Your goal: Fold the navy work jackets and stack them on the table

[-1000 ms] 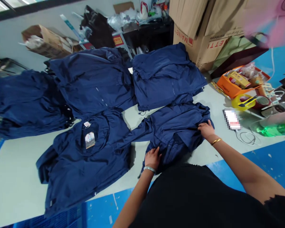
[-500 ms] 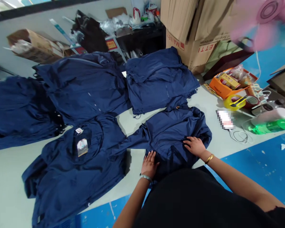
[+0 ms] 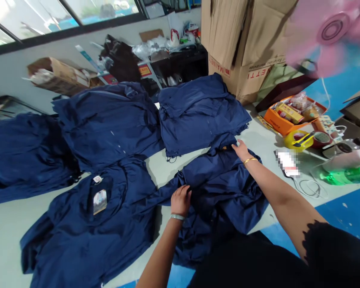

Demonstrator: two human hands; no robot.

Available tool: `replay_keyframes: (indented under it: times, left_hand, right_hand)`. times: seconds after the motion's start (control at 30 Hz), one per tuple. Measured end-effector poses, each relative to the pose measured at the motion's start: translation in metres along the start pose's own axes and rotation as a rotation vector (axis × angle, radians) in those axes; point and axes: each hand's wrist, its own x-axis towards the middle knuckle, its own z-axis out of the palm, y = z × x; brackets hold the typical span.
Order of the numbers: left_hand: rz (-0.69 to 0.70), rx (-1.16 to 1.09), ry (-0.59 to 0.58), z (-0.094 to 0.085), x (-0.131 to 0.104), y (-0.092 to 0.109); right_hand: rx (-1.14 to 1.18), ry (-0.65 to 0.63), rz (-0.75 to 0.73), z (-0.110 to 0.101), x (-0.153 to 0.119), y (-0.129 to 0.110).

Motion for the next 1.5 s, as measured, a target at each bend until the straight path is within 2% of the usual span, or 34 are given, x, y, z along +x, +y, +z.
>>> replay_keyframes:
  times: [0.1,0.2,0.27,0.33,0.4,0.47,0.57,0.67,0.73,0.77,0.83,0.9,1.0,1.07,1.13,1.2,1.3,1.4,1.5]
  left_hand:
    - [-0.052,-0.039,0.035,-0.004,0.051,-0.001]
    - [-0.180,-0.077,0.024,-0.001,0.090,-0.002]
    - [-0.253,-0.086,-0.035,0.002,0.104,-0.002]
    - [-0.282,-0.084,-0.138,0.003,0.108,-0.003]
    - [-0.279,-0.083,-0.228,0.002,0.105,-0.005]
    - [-0.287,-0.083,-0.233,-0.003,0.098,-0.012]
    - [-0.386,-0.129,-0.079,-0.018,0.097,-0.030]
    - [-0.559,-0.268,0.143,-0.040,0.116,-0.047]
    - [-0.629,-0.326,0.238,-0.052,0.132,-0.052]
    - [-0.631,-0.333,0.266,-0.054,0.138,-0.051]
    - [-0.556,-0.318,0.288,-0.052,0.141,-0.043]
    - [-0.405,-0.293,0.281,-0.038,0.130,-0.031]
    - [-0.223,-0.208,0.204,-0.001,0.091,-0.018]
    - [-0.200,-0.125,0.130,0.027,0.056,-0.018]
    - [-0.206,-0.053,0.044,0.052,0.021,-0.024]
    - [-0.195,0.002,-0.023,0.072,-0.009,-0.030]
    - [-0.182,0.069,-0.045,0.091,-0.035,-0.031]
    - [-0.198,0.115,-0.034,0.100,-0.043,-0.022]
    - [-0.227,0.127,-0.019,0.103,-0.044,-0.013]
  right_hand:
    - [-0.013,-0.103,0.024,0.025,0.017,0.003]
    - [-0.059,-0.315,-0.094,0.049,0.005,0.009]
    - [-0.064,-0.438,-0.192,0.057,-0.012,0.011]
    - [-0.047,-0.499,-0.251,0.056,-0.030,0.012]
    - [-0.033,-0.468,-0.358,0.046,-0.044,0.009]
    - [-0.019,-0.349,-0.508,0.031,-0.048,-0.001]
    - [0.030,-0.128,-0.673,0.010,-0.027,-0.032]
    - [0.119,0.043,-0.705,0.001,0.012,-0.076]
    - [0.150,0.079,-0.711,0.005,0.027,-0.099]
    - [0.139,0.067,-0.721,0.010,0.026,-0.105]
    - [0.052,-0.019,-0.778,0.025,0.003,-0.104]
    - [-0.096,-0.191,-0.876,0.048,-0.042,-0.084]
    - [-0.269,-0.483,-0.940,0.084,-0.121,-0.029]
    - [-0.302,-0.543,-0.892,0.098,-0.158,0.010]
    - [-0.281,-0.482,-0.835,0.100,-0.176,0.042]
    - [-0.232,-0.410,-0.795,0.090,-0.177,0.067]
    - [-0.222,-0.373,-0.774,0.057,-0.159,0.095]
    - [-0.329,-0.310,-0.697,0.017,-0.141,0.123]
    - [-0.358,-0.187,-0.550,-0.015,-0.133,0.149]
